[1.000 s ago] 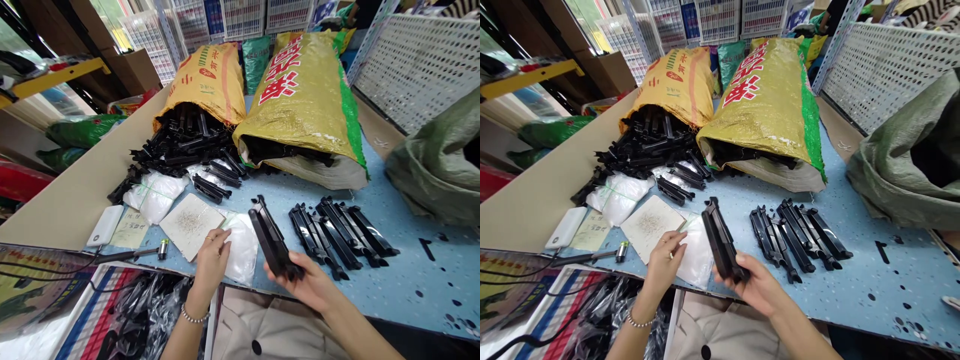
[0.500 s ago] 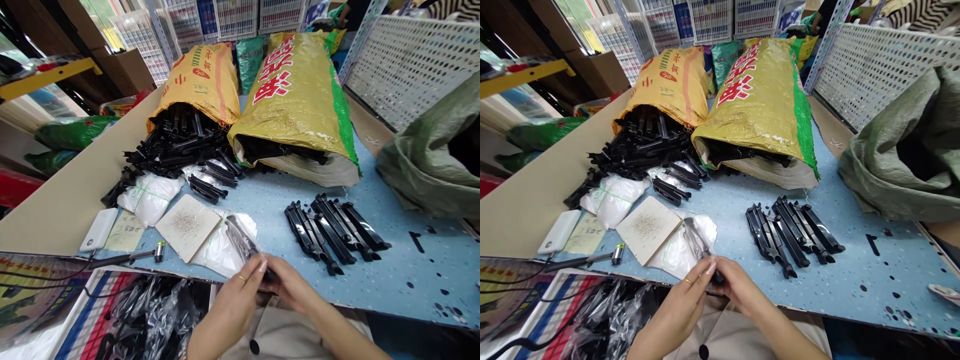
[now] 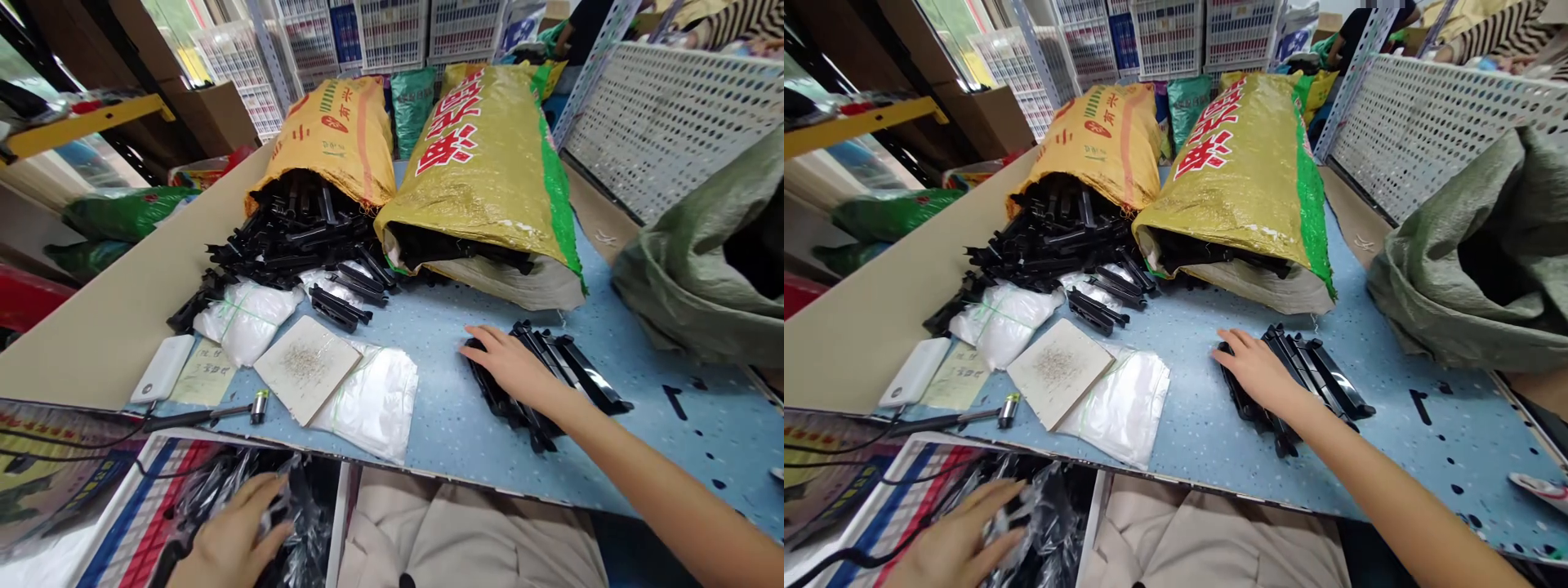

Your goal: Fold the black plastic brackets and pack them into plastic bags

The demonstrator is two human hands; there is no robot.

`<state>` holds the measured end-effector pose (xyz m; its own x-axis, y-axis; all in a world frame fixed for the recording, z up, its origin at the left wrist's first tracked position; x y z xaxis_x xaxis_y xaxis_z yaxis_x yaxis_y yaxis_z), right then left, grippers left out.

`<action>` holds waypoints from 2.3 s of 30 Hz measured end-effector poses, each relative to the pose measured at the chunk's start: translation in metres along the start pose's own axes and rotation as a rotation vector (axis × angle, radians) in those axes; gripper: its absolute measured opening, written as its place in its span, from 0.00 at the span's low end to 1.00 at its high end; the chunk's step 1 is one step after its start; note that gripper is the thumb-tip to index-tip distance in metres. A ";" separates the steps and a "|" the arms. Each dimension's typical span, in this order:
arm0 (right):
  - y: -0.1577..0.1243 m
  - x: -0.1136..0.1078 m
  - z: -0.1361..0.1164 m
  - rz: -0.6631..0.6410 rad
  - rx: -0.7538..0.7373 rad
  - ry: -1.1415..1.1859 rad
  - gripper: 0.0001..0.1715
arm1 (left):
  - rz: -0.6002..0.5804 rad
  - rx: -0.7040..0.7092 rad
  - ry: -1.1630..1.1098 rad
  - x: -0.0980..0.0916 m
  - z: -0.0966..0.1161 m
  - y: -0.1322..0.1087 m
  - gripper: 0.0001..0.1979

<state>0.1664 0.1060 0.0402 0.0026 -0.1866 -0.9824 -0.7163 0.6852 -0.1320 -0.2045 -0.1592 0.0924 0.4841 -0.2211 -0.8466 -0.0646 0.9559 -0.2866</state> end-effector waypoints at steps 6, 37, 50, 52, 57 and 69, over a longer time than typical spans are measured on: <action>0.025 -0.011 -0.001 -0.128 -0.318 0.018 0.21 | 0.214 0.149 -0.060 0.077 0.088 0.100 0.11; 0.035 0.018 -0.127 -0.110 0.201 2.188 0.20 | 0.076 -0.050 -1.026 0.073 0.070 0.151 0.15; 0.034 0.010 -0.133 -0.012 0.247 2.215 0.20 | 0.066 -0.074 -1.044 0.082 0.069 0.153 0.09; 0.033 0.015 -0.132 -0.018 0.256 2.229 0.21 | 0.068 -0.079 -1.003 0.083 0.070 0.153 0.10; 0.032 0.023 -0.132 -0.017 0.284 2.224 0.22 | 0.101 -0.106 -0.901 0.084 0.072 0.154 0.13; 0.041 0.031 -0.138 -0.054 0.328 2.242 0.18 | 0.225 0.118 0.082 0.014 0.074 0.117 0.14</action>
<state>0.0409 0.0306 0.0230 -0.6904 -0.2770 0.6683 -0.6400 0.6646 -0.3856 -0.1407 -0.0365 0.0800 0.3963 -0.0112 -0.9181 -0.0577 0.9976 -0.0371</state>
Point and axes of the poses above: each hand's wrist, its own y-axis towards the middle knuckle, its own x-axis out of the palm, z = x × y, the point moved 1 cm from there along y, towards the middle knuckle, and after that the axes turned 11 degrees about -z, right-handed, at the moved point
